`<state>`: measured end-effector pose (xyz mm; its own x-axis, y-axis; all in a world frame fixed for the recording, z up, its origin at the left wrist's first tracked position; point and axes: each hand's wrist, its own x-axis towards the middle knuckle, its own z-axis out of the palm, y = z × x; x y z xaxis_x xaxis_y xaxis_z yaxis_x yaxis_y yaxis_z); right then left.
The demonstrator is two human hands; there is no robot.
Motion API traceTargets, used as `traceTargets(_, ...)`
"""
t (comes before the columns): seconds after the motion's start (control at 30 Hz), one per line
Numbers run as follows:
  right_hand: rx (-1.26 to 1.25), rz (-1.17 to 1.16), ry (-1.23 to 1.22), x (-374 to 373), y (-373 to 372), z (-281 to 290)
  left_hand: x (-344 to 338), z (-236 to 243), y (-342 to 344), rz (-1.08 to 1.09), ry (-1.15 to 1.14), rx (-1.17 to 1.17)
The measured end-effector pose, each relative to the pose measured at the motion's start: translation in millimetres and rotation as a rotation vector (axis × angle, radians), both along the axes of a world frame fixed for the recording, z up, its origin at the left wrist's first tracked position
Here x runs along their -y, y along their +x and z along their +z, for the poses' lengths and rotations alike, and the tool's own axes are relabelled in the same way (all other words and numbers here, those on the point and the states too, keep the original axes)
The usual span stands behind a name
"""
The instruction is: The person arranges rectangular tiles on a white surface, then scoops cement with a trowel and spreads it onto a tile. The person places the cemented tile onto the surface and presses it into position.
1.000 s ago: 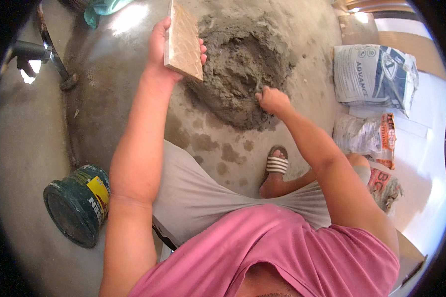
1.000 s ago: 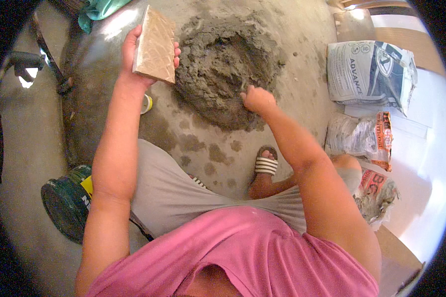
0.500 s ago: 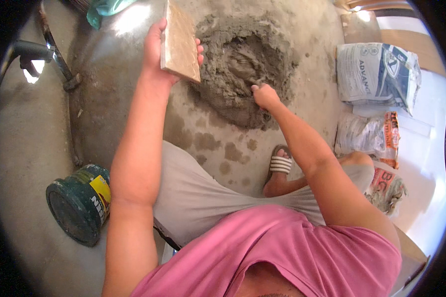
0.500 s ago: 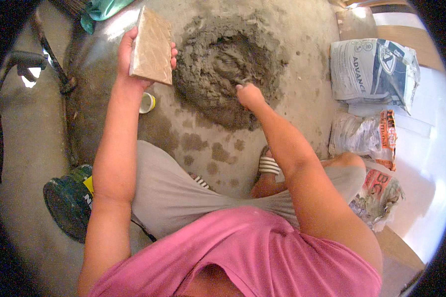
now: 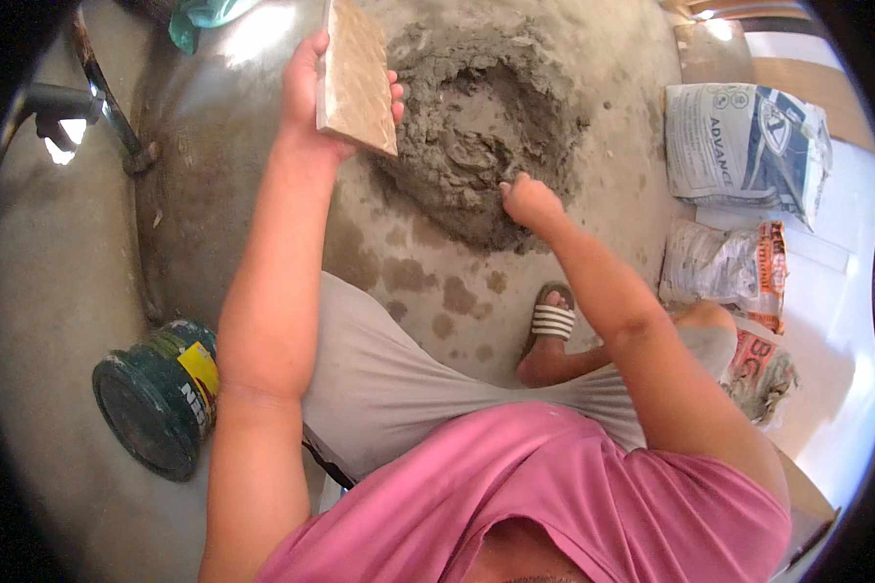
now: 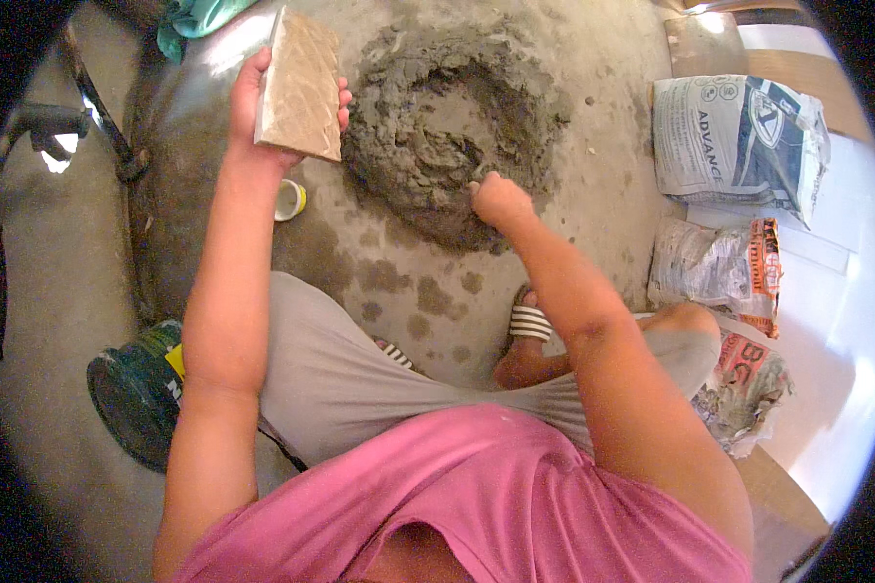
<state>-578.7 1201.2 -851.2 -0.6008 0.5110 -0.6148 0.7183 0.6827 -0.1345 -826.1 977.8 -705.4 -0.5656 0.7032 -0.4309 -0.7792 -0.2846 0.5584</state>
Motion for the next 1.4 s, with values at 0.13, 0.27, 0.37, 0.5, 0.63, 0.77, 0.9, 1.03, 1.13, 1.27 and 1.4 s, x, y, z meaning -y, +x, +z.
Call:
traceTargets(0.13,-0.115,-0.029,0.071,-19.9,-10.8,19.8,3.3,-16.0,-4.6,-0.047,0.023,0.006)
traceTargets(0.27,-0.139,0.076,0.018,-21.3,-5.3,61.1,1.6,-2.3,6.2,0.018,-0.027,-0.008)
traceTargets(0.37,-0.109,0.078,-0.050,8.7,16.7,16.9,-5.5,4.0,6.9,0.028,-0.058,0.030)
traceTargets(0.5,-0.003,0.041,-0.038,12.3,-9.0,-6.1,-2.2,1.1,2.9,0.020,-0.023,-0.003)
traceTargets(0.63,-0.070,0.065,-0.075,2.9,1.4,32.8,6.9,9.7,10.8,0.050,-0.031,-0.012)
traceTargets(0.77,-0.032,0.013,-0.156,29.2,21.5,26.3,12.0,11.4,11.7,0.039,-0.017,-0.027)
traceTargets(0.9,0.002,0.072,-0.025,26.4,15.2,7.4,7.2,7.7,6.4,0.035,-0.028,0.004)
traceTargets(1.03,-0.004,0.145,0.040,4.3,3.6,43.1,12.0,4.0,11.5,0.047,-0.059,-0.011)
traceTargets(1.13,-0.102,-0.040,0.009,-24.7,3.0,52.2,16.3,2.0,7.4,0.049,-0.054,-0.006)
traceTargets(1.27,-0.137,0.008,-0.100,-12.0,-20.0,30.0,11.4,5.5,7.5,0.041,-0.040,-0.006)
traceTargets(1.4,0.061,0.133,-0.034,-10.9,-60.8,0.2,4.4,4.6,5.8,0.033,-0.042,0.004)
